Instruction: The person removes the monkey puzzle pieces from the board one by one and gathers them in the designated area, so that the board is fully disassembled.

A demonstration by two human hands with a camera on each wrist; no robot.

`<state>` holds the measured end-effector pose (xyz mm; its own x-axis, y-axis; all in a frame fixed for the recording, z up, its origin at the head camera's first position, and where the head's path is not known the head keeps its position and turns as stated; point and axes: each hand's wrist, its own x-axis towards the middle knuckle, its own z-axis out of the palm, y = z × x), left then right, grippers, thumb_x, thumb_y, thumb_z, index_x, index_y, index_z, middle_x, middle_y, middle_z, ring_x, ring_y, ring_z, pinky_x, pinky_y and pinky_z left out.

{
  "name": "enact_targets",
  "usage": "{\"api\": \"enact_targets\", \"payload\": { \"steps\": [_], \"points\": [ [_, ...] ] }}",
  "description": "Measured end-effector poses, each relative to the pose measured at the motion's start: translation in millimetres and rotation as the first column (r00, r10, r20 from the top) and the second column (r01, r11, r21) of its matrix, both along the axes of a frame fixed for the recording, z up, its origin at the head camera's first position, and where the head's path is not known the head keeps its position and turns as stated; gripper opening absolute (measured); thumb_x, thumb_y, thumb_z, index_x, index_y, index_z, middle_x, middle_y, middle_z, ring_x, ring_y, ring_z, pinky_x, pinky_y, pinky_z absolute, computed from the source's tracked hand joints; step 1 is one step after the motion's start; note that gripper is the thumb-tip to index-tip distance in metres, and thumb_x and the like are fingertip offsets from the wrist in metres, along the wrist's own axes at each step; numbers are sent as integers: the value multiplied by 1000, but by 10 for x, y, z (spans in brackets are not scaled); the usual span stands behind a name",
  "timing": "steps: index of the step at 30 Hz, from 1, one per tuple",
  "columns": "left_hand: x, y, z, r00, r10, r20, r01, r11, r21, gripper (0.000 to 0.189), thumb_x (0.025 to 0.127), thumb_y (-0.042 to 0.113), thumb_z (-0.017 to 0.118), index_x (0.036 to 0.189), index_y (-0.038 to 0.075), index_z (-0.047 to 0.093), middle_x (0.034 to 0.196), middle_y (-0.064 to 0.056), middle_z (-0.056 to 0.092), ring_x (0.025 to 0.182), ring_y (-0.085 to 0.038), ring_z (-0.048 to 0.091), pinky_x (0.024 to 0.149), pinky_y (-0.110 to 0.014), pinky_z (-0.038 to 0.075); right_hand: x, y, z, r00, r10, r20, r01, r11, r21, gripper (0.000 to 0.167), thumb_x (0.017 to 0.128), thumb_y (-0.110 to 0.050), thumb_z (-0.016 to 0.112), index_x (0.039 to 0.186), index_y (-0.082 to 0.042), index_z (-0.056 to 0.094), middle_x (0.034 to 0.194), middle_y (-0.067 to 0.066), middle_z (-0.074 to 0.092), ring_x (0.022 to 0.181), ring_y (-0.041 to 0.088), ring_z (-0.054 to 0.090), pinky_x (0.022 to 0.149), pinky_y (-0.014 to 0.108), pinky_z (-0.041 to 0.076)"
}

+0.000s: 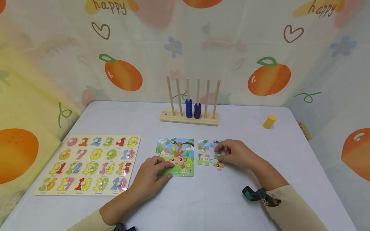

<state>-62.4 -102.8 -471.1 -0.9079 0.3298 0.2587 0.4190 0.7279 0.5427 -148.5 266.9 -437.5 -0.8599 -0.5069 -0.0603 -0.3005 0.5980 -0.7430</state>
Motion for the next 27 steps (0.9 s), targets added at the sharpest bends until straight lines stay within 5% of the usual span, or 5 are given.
{"api": "enact_targets", "payload": {
  "steps": [14, 27],
  "points": [
    [3, 45, 12, 997, -16, -74, 17, 1000, 14, 19, 86, 17, 88, 104, 23, 84, 105, 7, 67, 95, -13, 56, 81, -36, 42, -52, -66, 6, 997, 49, 51, -46, 997, -58, 20, 96, -10, 80, 116, -11, 77, 98, -1, 71, 72, 13, 56, 65, 26, 47],
    [5, 152, 6, 998, -54, -34, 52, 997, -61, 36, 91, 25, 85, 126, 25, 81, 106, 7, 61, 97, -12, 53, 84, -37, 41, -202, -481, 89, 988, 156, -12, -156, 982, -110, 20, 98, -11, 78, 118, -7, 77, 105, 3, 74, 72, 15, 56, 63, 27, 48]
  ]
}}
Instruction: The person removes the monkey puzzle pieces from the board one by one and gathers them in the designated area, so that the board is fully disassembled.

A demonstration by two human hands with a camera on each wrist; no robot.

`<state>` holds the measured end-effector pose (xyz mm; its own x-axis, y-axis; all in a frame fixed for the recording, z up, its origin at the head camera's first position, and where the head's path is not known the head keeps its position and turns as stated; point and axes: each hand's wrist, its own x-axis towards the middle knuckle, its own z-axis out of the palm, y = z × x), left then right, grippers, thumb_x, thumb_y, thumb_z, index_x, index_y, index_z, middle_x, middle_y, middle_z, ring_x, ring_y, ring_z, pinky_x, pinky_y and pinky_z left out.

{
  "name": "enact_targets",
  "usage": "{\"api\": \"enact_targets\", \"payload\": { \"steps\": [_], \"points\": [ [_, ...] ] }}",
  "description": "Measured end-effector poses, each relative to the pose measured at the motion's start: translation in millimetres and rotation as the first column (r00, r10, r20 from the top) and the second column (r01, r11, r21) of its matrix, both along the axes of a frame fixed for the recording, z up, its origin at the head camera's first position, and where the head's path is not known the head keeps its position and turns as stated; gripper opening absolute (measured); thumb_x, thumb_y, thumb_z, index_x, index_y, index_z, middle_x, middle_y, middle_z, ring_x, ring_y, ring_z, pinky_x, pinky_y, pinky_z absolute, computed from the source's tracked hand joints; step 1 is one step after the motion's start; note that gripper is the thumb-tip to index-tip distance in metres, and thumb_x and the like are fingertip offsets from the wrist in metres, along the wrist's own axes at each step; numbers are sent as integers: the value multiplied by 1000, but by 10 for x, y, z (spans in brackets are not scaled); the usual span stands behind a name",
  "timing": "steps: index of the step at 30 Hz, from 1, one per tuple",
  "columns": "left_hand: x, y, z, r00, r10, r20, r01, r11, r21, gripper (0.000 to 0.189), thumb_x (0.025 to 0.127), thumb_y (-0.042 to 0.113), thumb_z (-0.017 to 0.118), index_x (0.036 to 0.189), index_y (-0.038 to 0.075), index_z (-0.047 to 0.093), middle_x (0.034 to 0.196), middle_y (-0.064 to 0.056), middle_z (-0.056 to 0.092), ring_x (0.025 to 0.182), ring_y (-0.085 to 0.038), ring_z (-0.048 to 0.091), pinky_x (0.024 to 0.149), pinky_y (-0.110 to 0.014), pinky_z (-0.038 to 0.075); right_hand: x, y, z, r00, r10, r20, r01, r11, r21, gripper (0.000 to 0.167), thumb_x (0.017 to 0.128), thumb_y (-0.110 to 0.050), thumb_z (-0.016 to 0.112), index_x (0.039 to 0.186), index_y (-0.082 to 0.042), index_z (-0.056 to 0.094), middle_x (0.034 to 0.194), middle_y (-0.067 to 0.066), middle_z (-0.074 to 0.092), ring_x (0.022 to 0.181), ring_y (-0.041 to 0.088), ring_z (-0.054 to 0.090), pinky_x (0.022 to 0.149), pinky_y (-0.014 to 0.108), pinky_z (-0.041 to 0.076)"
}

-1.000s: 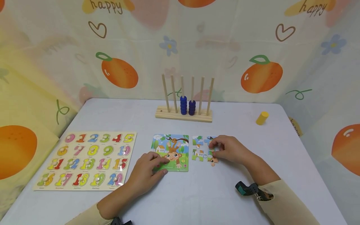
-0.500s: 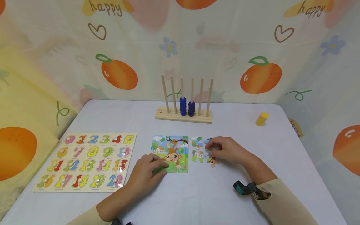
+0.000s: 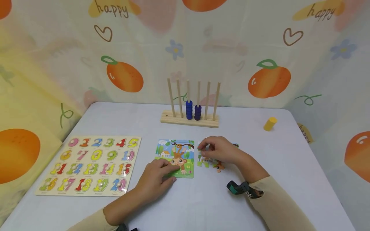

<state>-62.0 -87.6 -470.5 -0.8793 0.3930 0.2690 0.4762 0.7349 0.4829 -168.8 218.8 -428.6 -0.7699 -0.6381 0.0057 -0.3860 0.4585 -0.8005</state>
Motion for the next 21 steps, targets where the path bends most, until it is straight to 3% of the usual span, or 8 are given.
{"api": "enact_targets", "payload": {
  "steps": [5, 16, 21],
  "points": [
    [-30, 56, -8, 999, -39, -21, 38, 999, -34, 40, 93, 26, 83, 132, 27, 79, 104, 5, 58, 95, -13, 52, 85, -39, 41, -62, -203, -4, 999, 44, 11, -44, 999, -11, 24, 98, -11, 78, 121, -8, 76, 110, 3, 74, 74, 17, 57, 66, 29, 50],
    [-24, 57, -15, 999, -41, 1, 41, 999, -16, 38, 94, 26, 82, 132, 27, 79, 107, 4, 58, 95, -15, 52, 85, -41, 42, -149, -462, -60, 990, 79, 121, -80, 997, 4, 31, 97, -11, 78, 128, -13, 75, 120, 2, 73, 84, 21, 61, 73, 32, 52],
    [-28, 56, -30, 999, -41, -1, 41, 999, -5, 38, 94, 26, 83, 132, 27, 79, 108, 4, 58, 95, -14, 51, 84, -40, 41, -182, -531, -84, 989, 132, 74, -138, 988, 76, 34, 94, -13, 82, 127, -13, 77, 118, 0, 72, 79, 16, 56, 71, 30, 48]
  ]
}}
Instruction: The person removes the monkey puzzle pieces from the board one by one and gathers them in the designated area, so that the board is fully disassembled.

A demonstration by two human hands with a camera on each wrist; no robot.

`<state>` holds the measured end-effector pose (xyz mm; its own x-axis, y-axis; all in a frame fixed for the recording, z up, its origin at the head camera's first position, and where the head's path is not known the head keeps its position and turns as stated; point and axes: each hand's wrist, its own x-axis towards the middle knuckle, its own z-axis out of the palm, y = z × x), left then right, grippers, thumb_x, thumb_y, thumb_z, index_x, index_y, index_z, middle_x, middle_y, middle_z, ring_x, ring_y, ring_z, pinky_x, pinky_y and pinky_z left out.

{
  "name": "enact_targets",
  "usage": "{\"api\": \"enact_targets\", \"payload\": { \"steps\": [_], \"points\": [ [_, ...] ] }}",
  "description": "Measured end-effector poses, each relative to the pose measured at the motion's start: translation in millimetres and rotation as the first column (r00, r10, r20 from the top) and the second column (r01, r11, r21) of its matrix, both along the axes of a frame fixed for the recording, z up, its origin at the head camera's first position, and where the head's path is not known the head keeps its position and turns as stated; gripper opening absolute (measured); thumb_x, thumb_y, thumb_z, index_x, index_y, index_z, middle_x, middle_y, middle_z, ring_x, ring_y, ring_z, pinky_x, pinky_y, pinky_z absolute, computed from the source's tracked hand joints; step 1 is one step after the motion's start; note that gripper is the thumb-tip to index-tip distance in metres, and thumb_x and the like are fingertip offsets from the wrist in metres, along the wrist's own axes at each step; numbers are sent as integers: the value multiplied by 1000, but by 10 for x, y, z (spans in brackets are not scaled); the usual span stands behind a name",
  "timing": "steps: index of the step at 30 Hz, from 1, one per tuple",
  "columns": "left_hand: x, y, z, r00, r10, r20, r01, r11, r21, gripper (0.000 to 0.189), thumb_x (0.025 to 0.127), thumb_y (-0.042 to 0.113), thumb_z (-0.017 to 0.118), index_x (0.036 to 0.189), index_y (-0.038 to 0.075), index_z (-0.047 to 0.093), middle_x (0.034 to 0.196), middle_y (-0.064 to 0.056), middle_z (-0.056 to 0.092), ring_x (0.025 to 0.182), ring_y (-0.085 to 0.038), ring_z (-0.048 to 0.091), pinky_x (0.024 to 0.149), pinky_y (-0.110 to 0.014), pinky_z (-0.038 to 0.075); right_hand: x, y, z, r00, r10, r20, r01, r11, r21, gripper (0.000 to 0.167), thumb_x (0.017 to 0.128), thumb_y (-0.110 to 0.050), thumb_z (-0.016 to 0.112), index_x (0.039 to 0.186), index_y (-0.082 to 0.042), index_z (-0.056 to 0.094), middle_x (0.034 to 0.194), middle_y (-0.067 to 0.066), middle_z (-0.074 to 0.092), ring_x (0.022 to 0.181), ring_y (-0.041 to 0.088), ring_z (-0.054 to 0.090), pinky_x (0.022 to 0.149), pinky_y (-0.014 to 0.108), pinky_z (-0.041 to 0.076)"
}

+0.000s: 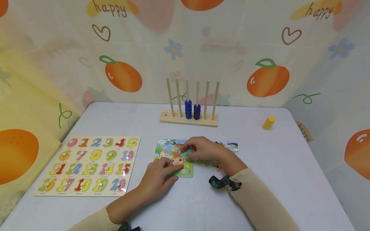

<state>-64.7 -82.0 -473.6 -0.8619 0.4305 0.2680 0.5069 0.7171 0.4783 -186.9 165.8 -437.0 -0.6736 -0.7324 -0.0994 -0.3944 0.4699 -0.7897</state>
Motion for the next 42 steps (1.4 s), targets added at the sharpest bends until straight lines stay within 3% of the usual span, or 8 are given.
{"api": "enact_targets", "payload": {
  "steps": [9, 18, 26, 35, 42],
  "points": [
    [-1, -10, -6, 1000, 7, -2, -6, 1000, 24, 38, 94, 25, 83, 131, 27, 80, 107, 4, 59, 96, -16, 53, 86, -44, 43, 15, -80, 57, 992, 107, -65, -101, 991, 90, 37, 90, -7, 84, 126, -13, 78, 115, -1, 69, 76, 10, 55, 70, 27, 48],
    [-1, -19, -20, 1000, 6, 3, -6, 1000, 16, 37, 93, 25, 84, 131, 28, 80, 107, 6, 58, 97, -15, 54, 86, -42, 42, 43, -143, 44, 987, 79, -142, -60, 989, 135, 46, 93, -13, 84, 137, -9, 72, 122, 1, 69, 80, 8, 56, 73, 27, 50],
    [5, -19, -22, 1000, 10, 7, -10, 1000, 1, 38, 94, 27, 83, 131, 28, 79, 107, 6, 57, 97, -14, 53, 86, -41, 42, 59, -179, 49, 985, 74, -154, -48, 986, 161, 34, 93, -13, 83, 127, -15, 78, 119, -4, 70, 95, 13, 62, 83, 30, 50],
    [8, -22, -1, 1000, 1, 6, -1, 1000, 7, 38, 94, 26, 84, 131, 28, 79, 107, 5, 58, 96, -13, 52, 86, -41, 42, 74, -189, 59, 981, 83, -176, -52, 983, 173, 31, 92, -10, 83, 121, -20, 80, 111, -7, 68, 87, 13, 56, 80, 30, 49],
    [-2, -18, 1, 1000, -8, -3, 8, 1000, 8, 38, 94, 26, 84, 131, 27, 79, 106, 5, 58, 96, -13, 53, 85, -41, 42, 88, -209, 68, 984, 79, -162, -46, 979, 198, 31, 92, -9, 83, 121, -20, 79, 113, -7, 67, 92, 13, 56, 83, 32, 47]
  ]
}}
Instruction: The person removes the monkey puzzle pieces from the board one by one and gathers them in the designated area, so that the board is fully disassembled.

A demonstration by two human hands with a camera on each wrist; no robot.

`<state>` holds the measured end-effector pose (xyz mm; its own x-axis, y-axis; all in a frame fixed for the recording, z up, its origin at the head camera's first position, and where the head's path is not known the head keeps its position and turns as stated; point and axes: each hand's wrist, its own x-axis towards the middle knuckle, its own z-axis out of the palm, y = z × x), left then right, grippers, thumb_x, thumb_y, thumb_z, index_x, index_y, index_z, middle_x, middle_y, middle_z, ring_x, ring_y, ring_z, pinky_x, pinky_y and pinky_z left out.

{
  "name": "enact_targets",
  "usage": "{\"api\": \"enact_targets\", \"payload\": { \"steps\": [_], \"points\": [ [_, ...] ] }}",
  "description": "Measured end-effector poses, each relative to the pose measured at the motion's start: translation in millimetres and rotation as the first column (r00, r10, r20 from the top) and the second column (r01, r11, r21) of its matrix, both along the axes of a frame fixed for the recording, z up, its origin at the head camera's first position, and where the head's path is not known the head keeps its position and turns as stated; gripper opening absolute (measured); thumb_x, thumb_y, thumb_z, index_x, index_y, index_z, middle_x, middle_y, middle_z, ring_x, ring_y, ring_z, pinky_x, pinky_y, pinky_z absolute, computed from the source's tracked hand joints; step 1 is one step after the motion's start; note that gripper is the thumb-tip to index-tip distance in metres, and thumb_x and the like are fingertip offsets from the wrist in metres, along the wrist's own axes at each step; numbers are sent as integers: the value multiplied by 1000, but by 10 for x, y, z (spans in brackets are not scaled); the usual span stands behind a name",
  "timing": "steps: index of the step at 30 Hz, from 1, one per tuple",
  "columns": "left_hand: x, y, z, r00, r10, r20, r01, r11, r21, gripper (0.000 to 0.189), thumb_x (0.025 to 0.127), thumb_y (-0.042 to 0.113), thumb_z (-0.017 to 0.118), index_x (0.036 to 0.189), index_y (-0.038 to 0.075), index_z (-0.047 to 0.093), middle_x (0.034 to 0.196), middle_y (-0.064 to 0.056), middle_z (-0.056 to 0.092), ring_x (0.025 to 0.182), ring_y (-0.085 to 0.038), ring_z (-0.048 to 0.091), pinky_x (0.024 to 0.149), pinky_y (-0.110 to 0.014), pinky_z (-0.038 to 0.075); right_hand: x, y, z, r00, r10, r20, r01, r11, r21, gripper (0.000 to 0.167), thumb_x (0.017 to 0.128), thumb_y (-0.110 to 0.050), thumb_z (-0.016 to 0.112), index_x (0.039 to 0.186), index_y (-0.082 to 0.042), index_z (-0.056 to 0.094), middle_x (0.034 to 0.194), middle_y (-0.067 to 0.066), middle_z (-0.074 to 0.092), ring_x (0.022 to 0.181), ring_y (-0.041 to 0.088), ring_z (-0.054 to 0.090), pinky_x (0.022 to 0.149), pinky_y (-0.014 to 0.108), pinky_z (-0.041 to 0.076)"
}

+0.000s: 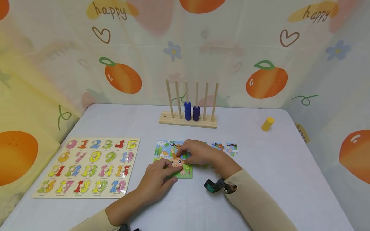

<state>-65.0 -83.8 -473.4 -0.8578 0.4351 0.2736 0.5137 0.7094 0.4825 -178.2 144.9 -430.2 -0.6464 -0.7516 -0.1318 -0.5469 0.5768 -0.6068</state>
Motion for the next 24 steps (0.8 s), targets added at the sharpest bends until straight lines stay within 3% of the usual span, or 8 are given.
{"api": "enact_targets", "payload": {
  "steps": [11, 24],
  "points": [
    [-3, -12, 2, 1000, -5, -16, 5, 1000, -1, 38, 94, 26, 83, 131, 27, 79, 107, 5, 58, 98, -14, 54, 86, -41, 43, 4, -8, 26, 998, 13, 55, -13, 1000, 0, 45, 84, 6, 79, 124, -15, 76, 116, -2, 64, 85, 12, 53, 77, 30, 48],
    [-6, -6, -17, 1000, 6, -2, -6, 1000, -12, 38, 94, 28, 83, 131, 28, 79, 107, 5, 58, 97, -13, 53, 86, -41, 43, 22, -13, 54, 998, 15, 54, -14, 1000, -11, 44, 84, 9, 78, 122, -14, 75, 120, 0, 58, 88, 16, 55, 78, 28, 49]
  ]
}}
